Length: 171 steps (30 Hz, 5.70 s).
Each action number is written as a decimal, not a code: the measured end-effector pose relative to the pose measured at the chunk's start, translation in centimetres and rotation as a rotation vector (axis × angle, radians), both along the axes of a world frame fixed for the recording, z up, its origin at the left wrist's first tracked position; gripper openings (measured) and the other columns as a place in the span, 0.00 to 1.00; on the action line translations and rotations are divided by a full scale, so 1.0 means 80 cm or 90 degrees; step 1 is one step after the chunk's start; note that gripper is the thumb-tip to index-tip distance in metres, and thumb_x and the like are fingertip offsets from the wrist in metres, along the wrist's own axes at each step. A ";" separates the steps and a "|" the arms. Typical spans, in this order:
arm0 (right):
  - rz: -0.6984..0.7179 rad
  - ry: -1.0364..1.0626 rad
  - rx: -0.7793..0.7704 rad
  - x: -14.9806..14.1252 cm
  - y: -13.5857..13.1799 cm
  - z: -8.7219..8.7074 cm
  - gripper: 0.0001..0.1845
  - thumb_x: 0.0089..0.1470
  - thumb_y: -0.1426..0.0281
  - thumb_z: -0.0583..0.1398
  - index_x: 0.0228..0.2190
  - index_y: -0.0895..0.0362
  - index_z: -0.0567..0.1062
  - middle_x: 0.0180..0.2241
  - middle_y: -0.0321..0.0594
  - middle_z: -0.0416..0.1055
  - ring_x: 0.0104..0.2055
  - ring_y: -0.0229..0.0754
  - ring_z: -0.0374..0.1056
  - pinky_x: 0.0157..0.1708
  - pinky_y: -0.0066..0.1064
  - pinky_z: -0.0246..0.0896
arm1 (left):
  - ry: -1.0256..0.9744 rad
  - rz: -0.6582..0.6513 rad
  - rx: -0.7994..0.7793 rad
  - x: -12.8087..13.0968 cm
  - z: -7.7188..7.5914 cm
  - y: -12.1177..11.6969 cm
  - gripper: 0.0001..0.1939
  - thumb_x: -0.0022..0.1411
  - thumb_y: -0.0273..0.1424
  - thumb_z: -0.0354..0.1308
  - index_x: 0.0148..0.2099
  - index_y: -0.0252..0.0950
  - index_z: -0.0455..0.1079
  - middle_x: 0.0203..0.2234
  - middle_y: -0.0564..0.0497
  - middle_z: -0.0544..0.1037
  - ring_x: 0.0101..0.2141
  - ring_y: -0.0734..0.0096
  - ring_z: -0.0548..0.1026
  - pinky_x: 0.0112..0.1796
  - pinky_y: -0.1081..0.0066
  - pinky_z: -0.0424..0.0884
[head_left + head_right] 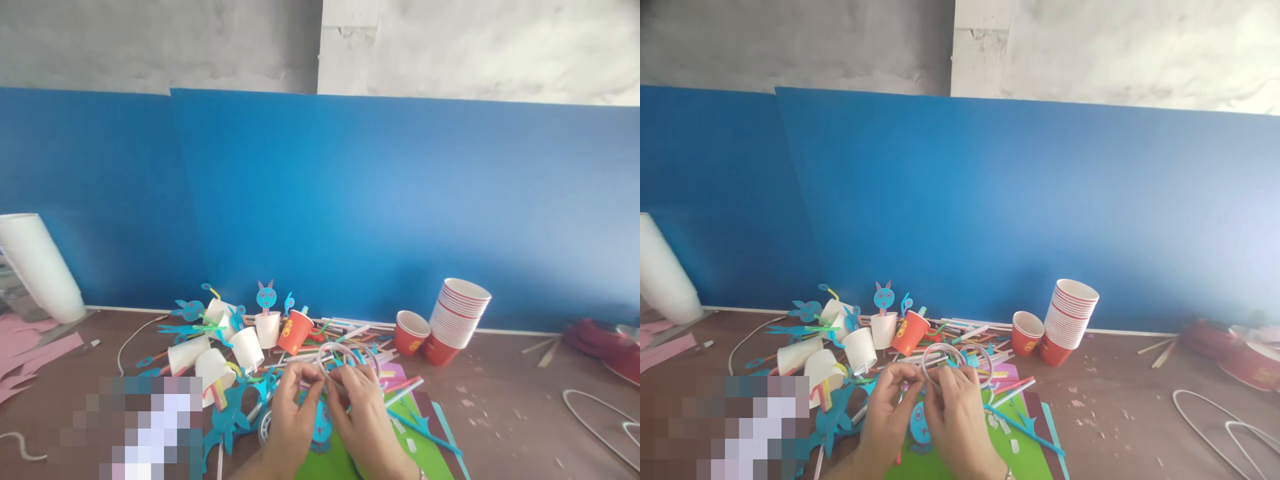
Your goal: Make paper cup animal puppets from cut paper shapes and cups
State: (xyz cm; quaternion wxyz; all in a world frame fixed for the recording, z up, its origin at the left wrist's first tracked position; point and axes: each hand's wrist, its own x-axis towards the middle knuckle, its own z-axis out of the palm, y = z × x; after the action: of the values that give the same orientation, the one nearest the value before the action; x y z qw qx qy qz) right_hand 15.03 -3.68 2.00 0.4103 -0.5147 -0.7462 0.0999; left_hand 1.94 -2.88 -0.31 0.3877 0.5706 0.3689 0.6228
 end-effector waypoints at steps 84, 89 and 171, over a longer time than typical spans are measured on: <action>-0.048 0.096 -0.233 0.011 0.022 -0.025 0.03 0.45 0.75 0.57 0.24 0.56 0.70 0.29 0.40 0.71 0.35 0.46 0.68 0.36 0.32 0.59 | -0.010 -0.173 -0.301 -0.009 -0.011 0.037 0.16 0.43 0.27 0.64 0.38 0.33 0.70 0.18 0.59 0.69 0.21 0.75 0.66 0.26 0.75 0.59; 0.007 0.125 -0.222 0.014 0.025 -0.022 0.06 0.47 0.74 0.56 0.21 0.56 0.69 0.28 0.39 0.71 0.34 0.44 0.68 0.36 0.32 0.61 | -0.021 -0.166 -0.352 -0.010 -0.010 0.040 0.16 0.39 0.29 0.68 0.34 0.33 0.71 0.18 0.56 0.73 0.22 0.74 0.68 0.26 0.74 0.60; 0.025 0.382 -0.286 0.008 0.026 -0.026 0.13 0.43 0.63 0.61 0.16 0.58 0.72 0.25 0.40 0.68 0.31 0.44 0.64 0.32 0.31 0.57 | 0.316 0.069 0.135 -0.007 -0.017 0.024 0.06 0.57 0.25 0.54 0.29 0.37 0.71 0.34 0.48 0.70 0.37 0.64 0.73 0.39 0.66 0.71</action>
State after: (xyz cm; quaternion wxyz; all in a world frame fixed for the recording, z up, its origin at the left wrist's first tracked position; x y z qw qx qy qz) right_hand 15.67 -1.63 -0.10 0.4860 -0.5251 -0.5618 0.4152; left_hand 1.38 -0.95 -1.68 0.1896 0.7224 0.4157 0.5190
